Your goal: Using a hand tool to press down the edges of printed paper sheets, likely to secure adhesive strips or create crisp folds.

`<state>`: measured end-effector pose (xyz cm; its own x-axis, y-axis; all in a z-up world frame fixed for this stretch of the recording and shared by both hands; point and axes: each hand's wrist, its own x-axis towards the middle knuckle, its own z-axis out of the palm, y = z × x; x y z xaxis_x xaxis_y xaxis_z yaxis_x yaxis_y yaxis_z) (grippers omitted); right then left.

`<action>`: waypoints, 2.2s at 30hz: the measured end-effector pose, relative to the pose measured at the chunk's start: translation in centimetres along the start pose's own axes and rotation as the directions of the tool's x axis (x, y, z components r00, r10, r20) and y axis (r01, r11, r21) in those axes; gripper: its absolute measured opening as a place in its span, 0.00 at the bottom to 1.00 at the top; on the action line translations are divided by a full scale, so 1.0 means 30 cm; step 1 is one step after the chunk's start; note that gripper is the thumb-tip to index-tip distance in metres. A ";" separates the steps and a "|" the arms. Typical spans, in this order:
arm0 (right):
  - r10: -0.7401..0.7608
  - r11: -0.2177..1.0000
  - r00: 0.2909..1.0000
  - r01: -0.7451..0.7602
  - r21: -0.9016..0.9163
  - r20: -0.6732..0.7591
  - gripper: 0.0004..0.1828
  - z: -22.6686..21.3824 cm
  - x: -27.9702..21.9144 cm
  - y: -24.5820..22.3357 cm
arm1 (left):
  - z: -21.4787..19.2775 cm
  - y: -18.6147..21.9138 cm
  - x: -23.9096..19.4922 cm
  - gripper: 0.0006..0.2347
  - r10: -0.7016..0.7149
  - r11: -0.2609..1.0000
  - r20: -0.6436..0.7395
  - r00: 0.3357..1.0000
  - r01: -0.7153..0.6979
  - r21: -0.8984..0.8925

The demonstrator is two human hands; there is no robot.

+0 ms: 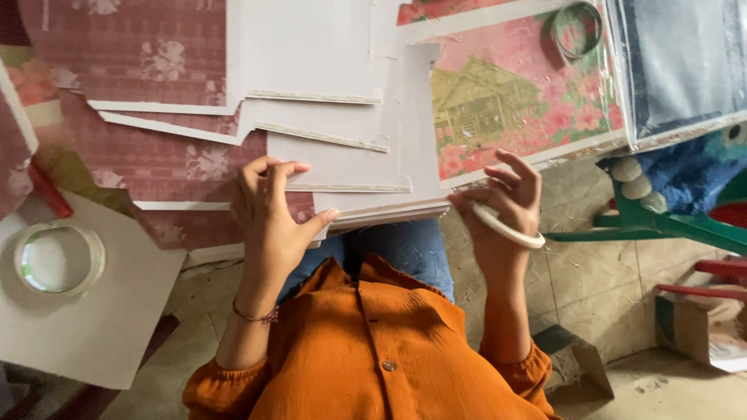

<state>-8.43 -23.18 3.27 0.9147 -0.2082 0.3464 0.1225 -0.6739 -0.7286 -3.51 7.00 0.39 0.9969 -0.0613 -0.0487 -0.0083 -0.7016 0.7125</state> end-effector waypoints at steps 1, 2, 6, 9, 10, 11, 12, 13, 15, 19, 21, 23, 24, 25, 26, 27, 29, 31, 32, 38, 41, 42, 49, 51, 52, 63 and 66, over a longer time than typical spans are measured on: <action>0.035 0.999 0.999 -0.035 -0.027 -0.001 0.09 -0.022 -0.004 0.030 | -0.002 0.004 0.001 0.32 0.008 1.000 0.001 1.000 -0.008 -0.001; 0.064 0.997 0.998 -0.064 -0.048 -0.001 0.09 -0.038 -0.001 0.060 | -0.009 0.007 0.005 0.32 0.013 1.000 -0.007 1.000 -0.013 0.001; 0.103 0.993 0.995 -0.103 -0.057 0.001 0.08 -0.022 -0.021 0.081 | 0.007 -0.006 -0.004 0.32 0.009 1.000 -0.012 1.000 -0.009 0.005; 0.101 0.994 0.995 -0.101 -0.045 0.001 0.09 -0.012 -0.024 0.109 | 0.011 -0.008 -0.002 0.31 0.032 0.999 -0.030 0.999 -0.032 0.003; 0.107 0.993 0.994 -0.106 -0.053 0.006 0.09 -0.004 -0.025 0.117 | 0.012 -0.009 -0.001 0.31 0.039 0.999 -0.034 0.999 -0.038 0.008; 0.112 0.992 0.994 -0.111 -0.061 0.012 0.09 0.005 -0.026 0.124 | 0.012 -0.011 -0.002 0.32 0.045 0.999 -0.038 0.998 -0.045 0.013; 0.106 0.993 0.994 -0.105 -0.055 0.013 0.09 0.007 -0.031 0.135 | 0.031 -0.017 -0.003 0.32 0.045 0.999 -0.046 0.998 -0.044 0.017; 0.098 0.992 0.995 -0.097 -0.078 0.014 0.09 0.009 -0.036 0.143 | 0.048 -0.024 -0.005 0.31 0.054 0.998 -0.058 0.997 -0.053 0.023; 0.071 0.993 0.997 -0.069 -0.091 0.014 0.08 0.008 -0.043 0.158 | 0.099 -0.003 -0.001 0.31 0.067 0.997 -0.093 0.993 -0.064 0.034; 0.057 0.987 0.998 -0.051 -0.155 0.038 0.08 0.015 -0.066 0.182 | 0.178 0.134 -0.010 0.32 0.197 0.971 -0.143 0.970 -0.173 0.164; 0.020 0.985 0.999 -0.013 -0.169 0.038 0.09 0.029 -0.060 0.180 | 0.196 0.173 -0.002 0.30 0.193 0.969 -0.159 0.968 -0.162 0.189; 0.029 0.981 1.000 -0.028 -0.191 0.002 0.09 0.022 -0.068 0.162 | 0.227 0.173 -0.005 0.31 0.203 0.968 -0.113 0.973 -0.182 0.174; 0.010 0.984 1.000 -0.008 -0.179 0.010 0.09 0.013 -0.060 0.138 | 0.214 0.160 -0.012 0.31 0.196 0.969 -0.135 0.971 -0.170 0.181; -0.031 0.984 0.999 0.034 -0.172 0.022 0.09 0.004 -0.051 0.116 | 0.204 0.147 -0.018 0.32 0.268 0.955 -0.153 0.951 -0.241 0.173; -0.069 0.984 0.997 0.073 -0.165 0.034 0.09 -0.008 -0.047 0.095 | 0.196 0.135 -0.028 0.33 0.337 0.936 -0.169 0.926 -0.310 0.168; -0.086 0.984 0.995 0.091 -0.153 0.043 0.09 -0.026 -0.034 0.063 | 0.174 0.129 -0.046 0.33 0.329 0.938 -0.187 0.926 -0.298 0.176; -0.149 0.988 0.987 0.146 -0.058 -0.063 0.08 -0.056 -0.012 -0.006 | 0.123 0.112 -0.088 0.33 0.398 0.914 -0.077 0.914 -0.387 0.123; -0.198 0.980 0.975 0.195 -0.035 -0.102 0.10 -0.078 -0.014 -0.009 | 0.077 0.124 -0.134 0.33 0.403 0.909 -0.114 0.908 -0.383 0.161; -0.222 0.975 0.964 0.219 -0.034 -0.148 0.12 -0.079 -0.012 -0.011 | 0.048 0.127 -0.159 0.33 0.416 0.902 -0.125 0.901 -0.392 0.180; -0.090 0.992 0.995 0.087 -0.094 -0.034 0.09 -0.096 -0.003 0.005 | -0.040 0.094 -0.185 0.14 0.506 0.848 -0.296 0.810 -0.402 0.346; -0.152 0.969 0.988 0.157 -0.192 0.038 0.14 -0.089 0.005 0.175 | -0.063 0.046 -0.158 0.07 0.532 0.815 -0.303 0.790 -0.382 0.435; -0.157 0.969 0.987 0.162 -0.189 0.037 0.14 -0.070 0.014 0.254 | -0.063 0.017 -0.142 0.07 0.533 0.815 -0.307 0.789 -0.379 0.439; -0.194 0.981 0.981 0.194 0.019 -0.015 0.07 0.013 -0.021 0.112 | -0.106 -0.094 -0.025 0.09 0.519 0.848 -0.303 0.799 -0.437 0.300; -0.203 0.976 0.979 0.205 0.070 -0.023 0.10 0.040 -0.020 0.082 | -0.135 -0.104 -0.001 0.10 0.517 0.849 -0.311 0.797 -0.434 0.300; -0.225 0.973 0.974 0.225 0.046 -0.007 0.11 0.047 -0.019 0.073 | -0.144 -0.105 0.008 0.11 0.521 0.843 -0.301 0.799 -0.426 0.329; -0.114 0.986 0.980 0.132 -0.102 0.163 0.10 0.101 0.017 0.085 | -0.076 0.000 0.065 0.36 0.515 0.857 -0.156 0.843 -0.508 0.082; -0.209 0.965 0.970 0.226 -0.137 0.127 0.06 0.093 0.008 0.057 | 0.121 0.077 0.086 0.26 0.466 0.884 -0.123 0.876 -0.467 0.025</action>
<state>-6.93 -22.40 0.45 0.9102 0.0293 0.4130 0.2723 -0.7939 -0.5437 -1.23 2.64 -0.63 0.8789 -0.2934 0.3760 -0.4750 -0.6089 0.6352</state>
